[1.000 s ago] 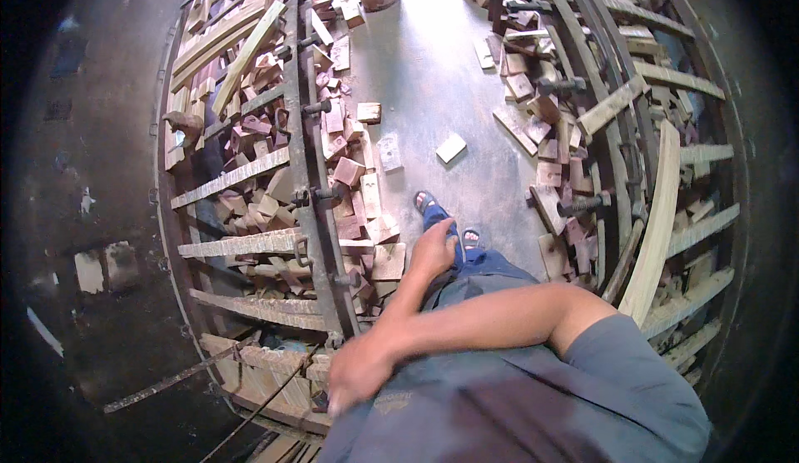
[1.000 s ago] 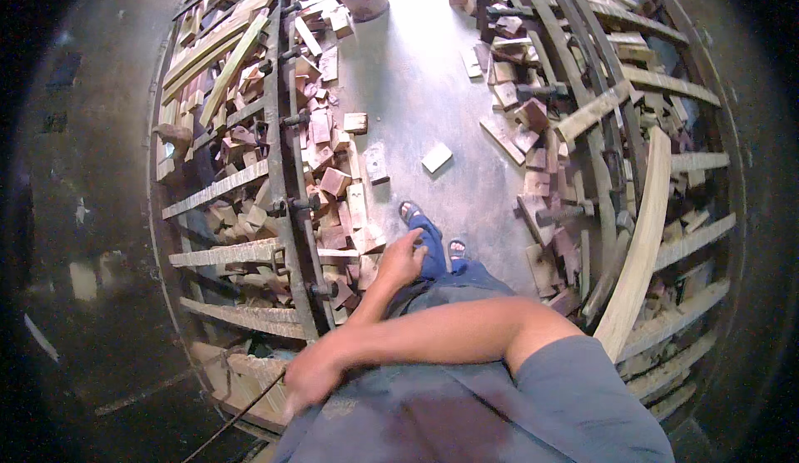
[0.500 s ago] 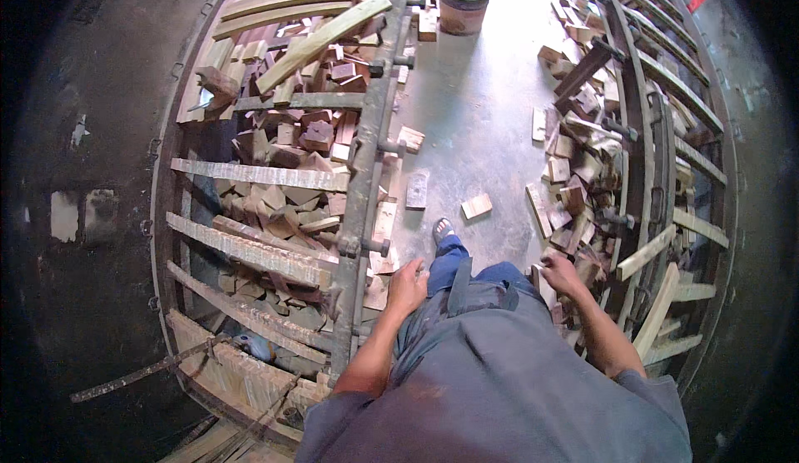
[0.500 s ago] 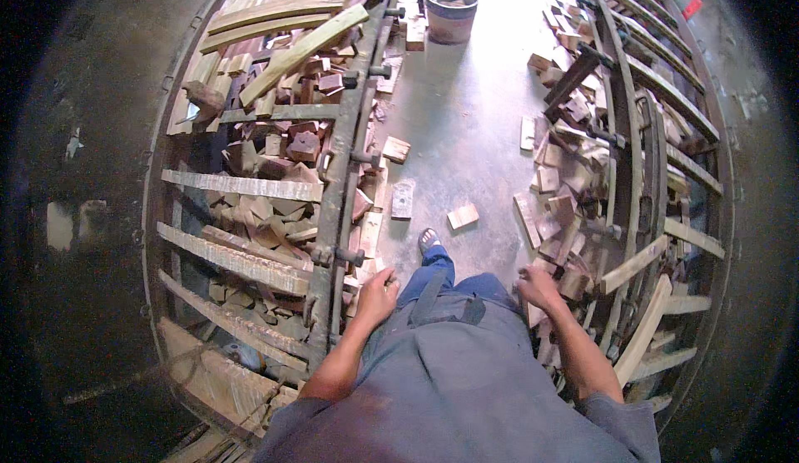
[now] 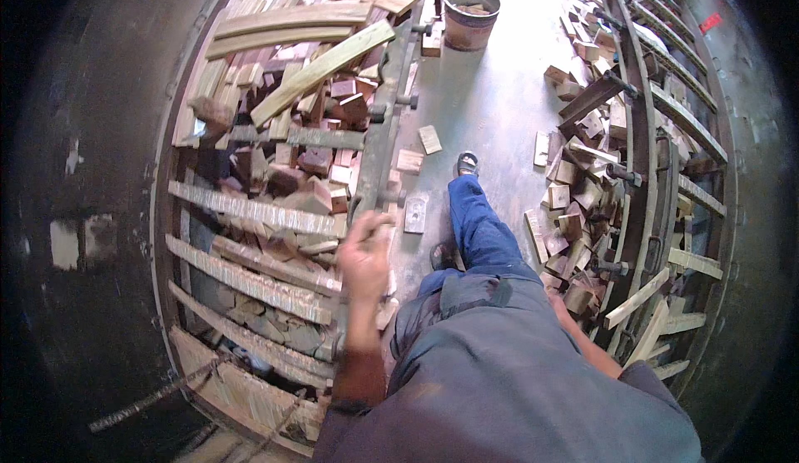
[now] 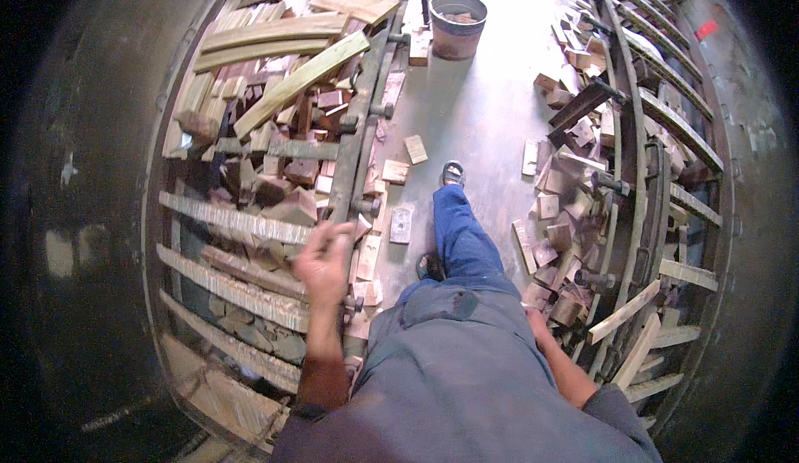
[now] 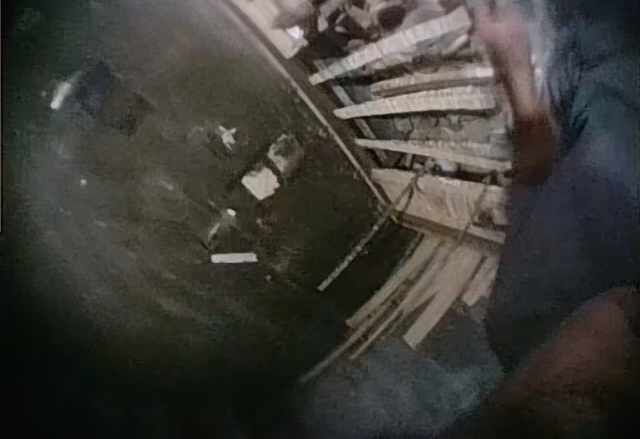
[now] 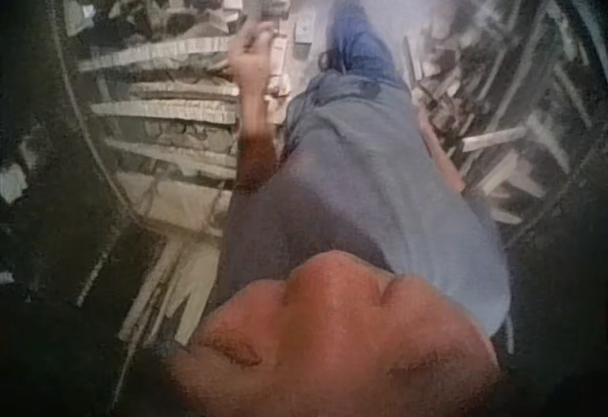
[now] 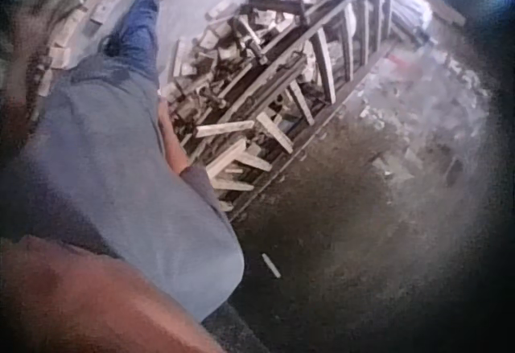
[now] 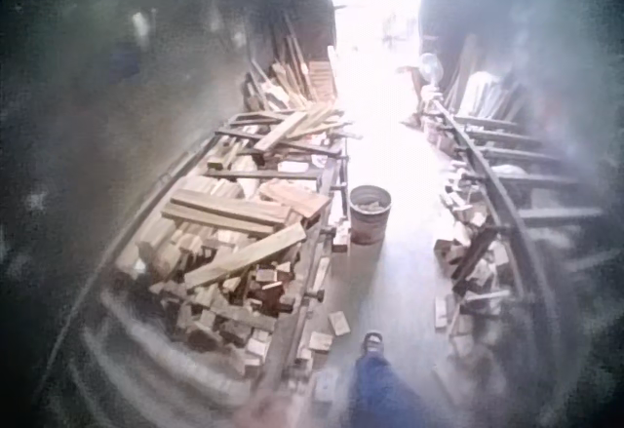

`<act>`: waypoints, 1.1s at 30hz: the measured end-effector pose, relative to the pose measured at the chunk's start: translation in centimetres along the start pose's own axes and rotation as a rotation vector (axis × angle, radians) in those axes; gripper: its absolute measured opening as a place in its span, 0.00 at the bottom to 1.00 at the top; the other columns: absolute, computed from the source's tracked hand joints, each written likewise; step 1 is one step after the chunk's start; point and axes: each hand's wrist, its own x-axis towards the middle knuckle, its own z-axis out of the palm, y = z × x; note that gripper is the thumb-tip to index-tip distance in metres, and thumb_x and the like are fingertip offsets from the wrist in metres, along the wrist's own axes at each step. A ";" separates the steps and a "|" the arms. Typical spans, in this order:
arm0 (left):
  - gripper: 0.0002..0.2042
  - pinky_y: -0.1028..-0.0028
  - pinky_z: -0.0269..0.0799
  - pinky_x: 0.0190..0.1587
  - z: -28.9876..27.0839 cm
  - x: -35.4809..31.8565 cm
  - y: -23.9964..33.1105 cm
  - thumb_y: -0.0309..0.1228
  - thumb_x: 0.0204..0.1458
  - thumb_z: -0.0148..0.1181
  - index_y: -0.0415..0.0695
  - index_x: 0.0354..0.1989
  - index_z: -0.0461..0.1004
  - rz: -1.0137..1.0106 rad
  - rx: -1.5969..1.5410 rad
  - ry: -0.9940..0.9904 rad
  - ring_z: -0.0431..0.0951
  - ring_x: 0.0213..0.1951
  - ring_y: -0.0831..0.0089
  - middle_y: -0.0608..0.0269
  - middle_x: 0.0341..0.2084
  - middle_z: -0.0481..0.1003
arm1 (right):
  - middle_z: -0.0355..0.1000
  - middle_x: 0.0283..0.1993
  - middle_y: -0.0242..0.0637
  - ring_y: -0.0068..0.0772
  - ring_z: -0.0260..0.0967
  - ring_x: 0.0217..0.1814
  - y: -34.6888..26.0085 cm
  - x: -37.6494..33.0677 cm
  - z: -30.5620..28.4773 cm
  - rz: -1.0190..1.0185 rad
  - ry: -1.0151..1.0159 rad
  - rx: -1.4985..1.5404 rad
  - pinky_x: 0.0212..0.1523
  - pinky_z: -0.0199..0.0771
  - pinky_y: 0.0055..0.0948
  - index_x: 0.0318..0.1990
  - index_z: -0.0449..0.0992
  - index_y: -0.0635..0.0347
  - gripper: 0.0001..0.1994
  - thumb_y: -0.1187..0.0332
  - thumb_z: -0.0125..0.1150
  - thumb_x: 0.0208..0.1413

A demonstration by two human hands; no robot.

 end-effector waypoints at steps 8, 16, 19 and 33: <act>0.18 0.68 0.71 0.50 -0.2 9.5 27.2 0.38 0.52 0.57 0.34 0.42 0.73 1.072 0.409 0.396 0.76 0.42 0.65 0.53 0.36 0.76 | 0.76 0.42 0.55 0.51 0.74 0.47 -8.8 16.0 -8.8 -0.074 0.061 -0.557 0.47 0.72 0.40 0.45 0.77 0.64 0.20 0.58 0.60 0.49; 0.17 0.68 0.71 0.49 16.5 22.3 31.4 0.37 0.52 0.57 0.34 0.42 0.73 1.335 0.265 0.132 0.76 0.41 0.65 0.53 0.36 0.77 | 0.77 0.42 0.51 0.45 0.76 0.44 -18.6 21.5 -17.4 -0.099 0.168 -0.368 0.46 0.73 0.37 0.45 0.78 0.61 0.16 0.70 0.55 0.47; 0.17 0.68 0.71 0.49 20.3 25.9 32.5 0.37 0.52 0.58 0.34 0.42 0.73 1.337 0.223 0.070 0.76 0.41 0.65 0.53 0.36 0.77 | 0.77 0.42 0.51 0.44 0.76 0.45 -19.1 22.7 -19.2 -0.019 0.177 -0.347 0.47 0.73 0.36 0.46 0.79 0.59 0.17 0.71 0.55 0.46; 0.17 0.68 0.71 0.49 29.1 40.6 33.5 0.35 0.52 0.58 0.33 0.43 0.73 1.359 0.071 -0.081 0.76 0.40 0.65 0.53 0.36 0.77 | 0.77 0.40 0.52 0.48 0.76 0.44 -26.5 25.3 -23.5 0.094 0.278 -0.191 0.47 0.74 0.37 0.44 0.80 0.61 0.18 0.73 0.54 0.42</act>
